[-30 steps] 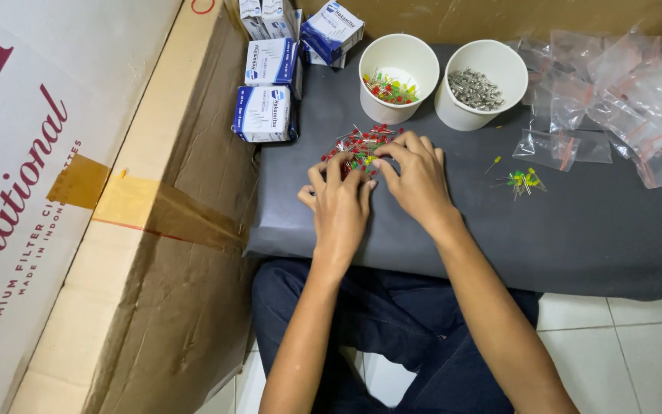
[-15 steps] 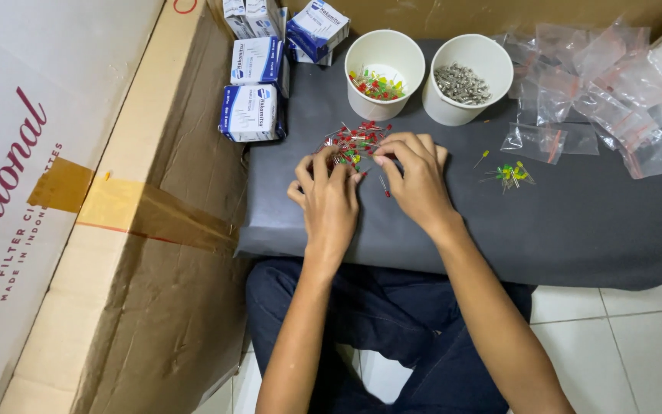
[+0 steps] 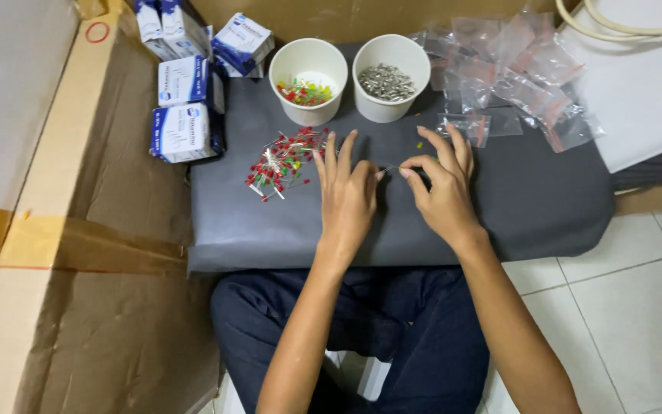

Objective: Sorting various colored LEDs from a white cup into organized piles on a grey work surface.

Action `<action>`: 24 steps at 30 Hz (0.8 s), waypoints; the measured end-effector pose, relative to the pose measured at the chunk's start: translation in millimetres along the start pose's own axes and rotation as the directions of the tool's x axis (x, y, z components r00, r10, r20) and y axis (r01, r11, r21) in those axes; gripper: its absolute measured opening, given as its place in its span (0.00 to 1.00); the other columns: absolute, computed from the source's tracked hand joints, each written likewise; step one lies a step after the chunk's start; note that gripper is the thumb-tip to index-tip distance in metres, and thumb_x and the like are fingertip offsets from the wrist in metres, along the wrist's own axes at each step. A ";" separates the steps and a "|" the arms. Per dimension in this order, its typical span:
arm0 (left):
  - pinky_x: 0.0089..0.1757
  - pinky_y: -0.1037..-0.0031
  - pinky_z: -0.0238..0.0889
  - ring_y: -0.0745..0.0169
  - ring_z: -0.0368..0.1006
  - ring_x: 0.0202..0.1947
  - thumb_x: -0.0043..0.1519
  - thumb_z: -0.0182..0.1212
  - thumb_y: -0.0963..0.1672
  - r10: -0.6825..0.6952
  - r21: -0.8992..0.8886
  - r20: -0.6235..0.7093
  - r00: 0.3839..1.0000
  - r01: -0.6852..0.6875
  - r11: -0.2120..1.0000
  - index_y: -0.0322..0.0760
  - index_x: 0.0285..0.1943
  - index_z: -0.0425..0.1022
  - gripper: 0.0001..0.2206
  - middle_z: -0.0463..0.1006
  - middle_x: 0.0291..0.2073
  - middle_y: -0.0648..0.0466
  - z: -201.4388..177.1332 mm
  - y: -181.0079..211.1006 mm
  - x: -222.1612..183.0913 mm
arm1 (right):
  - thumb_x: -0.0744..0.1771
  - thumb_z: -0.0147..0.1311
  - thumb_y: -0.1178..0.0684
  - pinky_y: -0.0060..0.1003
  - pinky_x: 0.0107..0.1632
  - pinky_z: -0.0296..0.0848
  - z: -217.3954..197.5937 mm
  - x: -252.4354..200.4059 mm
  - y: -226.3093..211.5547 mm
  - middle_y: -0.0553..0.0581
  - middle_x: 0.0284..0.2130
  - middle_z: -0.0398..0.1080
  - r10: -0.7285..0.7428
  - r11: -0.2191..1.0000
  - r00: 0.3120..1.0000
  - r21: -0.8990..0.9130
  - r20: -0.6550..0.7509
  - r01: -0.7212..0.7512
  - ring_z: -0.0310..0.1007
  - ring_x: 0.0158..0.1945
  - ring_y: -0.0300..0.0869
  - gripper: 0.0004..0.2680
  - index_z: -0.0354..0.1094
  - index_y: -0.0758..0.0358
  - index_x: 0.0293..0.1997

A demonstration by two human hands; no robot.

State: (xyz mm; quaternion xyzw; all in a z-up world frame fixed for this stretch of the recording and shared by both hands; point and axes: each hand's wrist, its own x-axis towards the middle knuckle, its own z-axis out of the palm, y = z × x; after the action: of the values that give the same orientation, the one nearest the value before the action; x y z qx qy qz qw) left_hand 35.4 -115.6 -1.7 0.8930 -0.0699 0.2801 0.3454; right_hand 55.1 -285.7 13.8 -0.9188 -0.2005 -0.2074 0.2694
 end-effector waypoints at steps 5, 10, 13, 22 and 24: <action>0.65 0.36 0.45 0.27 0.52 0.72 0.59 0.68 0.41 0.059 -0.098 0.038 0.997 -0.055 0.994 0.34 0.38 0.77 0.05 0.66 0.66 0.40 33.2 30.5 7.5 | 0.68 0.61 0.53 0.61 0.71 0.43 -21.2 -18.2 46.2 0.52 0.65 0.63 0.090 0.995 0.995 -0.037 -0.040 -0.092 0.48 0.75 0.57 0.03 0.73 0.55 0.44; 0.64 0.36 0.47 0.25 0.53 0.71 0.58 0.69 0.41 0.105 -0.130 0.054 0.993 -0.097 0.987 0.34 0.39 0.78 0.06 0.66 0.66 0.40 57.5 45.0 11.9 | 0.69 0.62 0.52 0.55 0.70 0.48 -33.1 -26.1 76.1 0.49 0.60 0.66 0.119 0.991 0.988 -0.051 -0.102 -0.124 0.54 0.71 0.52 0.03 0.73 0.51 0.44; 0.64 0.37 0.48 0.27 0.54 0.71 0.58 0.68 0.42 0.096 -0.123 0.066 0.993 -0.088 0.989 0.35 0.39 0.79 0.05 0.67 0.65 0.42 68.9 45.7 17.7 | 0.69 0.61 0.53 0.54 0.68 0.52 -35.4 -24.3 83.5 0.48 0.59 0.67 0.158 0.986 0.982 -0.038 -0.100 -0.163 0.56 0.70 0.51 0.02 0.74 0.52 0.44; 0.65 0.38 0.45 0.31 0.54 0.72 0.58 0.69 0.44 0.080 -0.116 0.075 0.994 -0.071 0.991 0.37 0.39 0.81 0.06 0.68 0.65 0.44 79.7 40.9 17.4 | 0.67 0.63 0.53 0.52 0.65 0.59 -26.0 -23.0 93.3 0.48 0.55 0.70 0.146 0.988 0.984 -0.028 -0.100 -0.150 0.62 0.66 0.50 0.02 0.75 0.52 0.42; 0.66 0.39 0.44 0.32 0.53 0.72 0.59 0.69 0.43 0.074 -0.129 0.062 0.995 -0.066 0.989 0.38 0.41 0.82 0.06 0.67 0.66 0.44 78.5 41.8 17.9 | 0.68 0.61 0.53 0.54 0.67 0.53 -26.4 -23.3 91.0 0.49 0.57 0.68 0.174 0.984 0.982 -0.018 -0.076 -0.176 0.56 0.69 0.52 0.03 0.76 0.53 0.44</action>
State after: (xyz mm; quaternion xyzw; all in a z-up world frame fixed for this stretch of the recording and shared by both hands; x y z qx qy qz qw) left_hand 72.5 -197.2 -15.2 0.8750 -0.1304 0.2572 0.3889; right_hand 72.2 -377.4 -14.7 -0.9278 -0.1061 -0.2194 0.2826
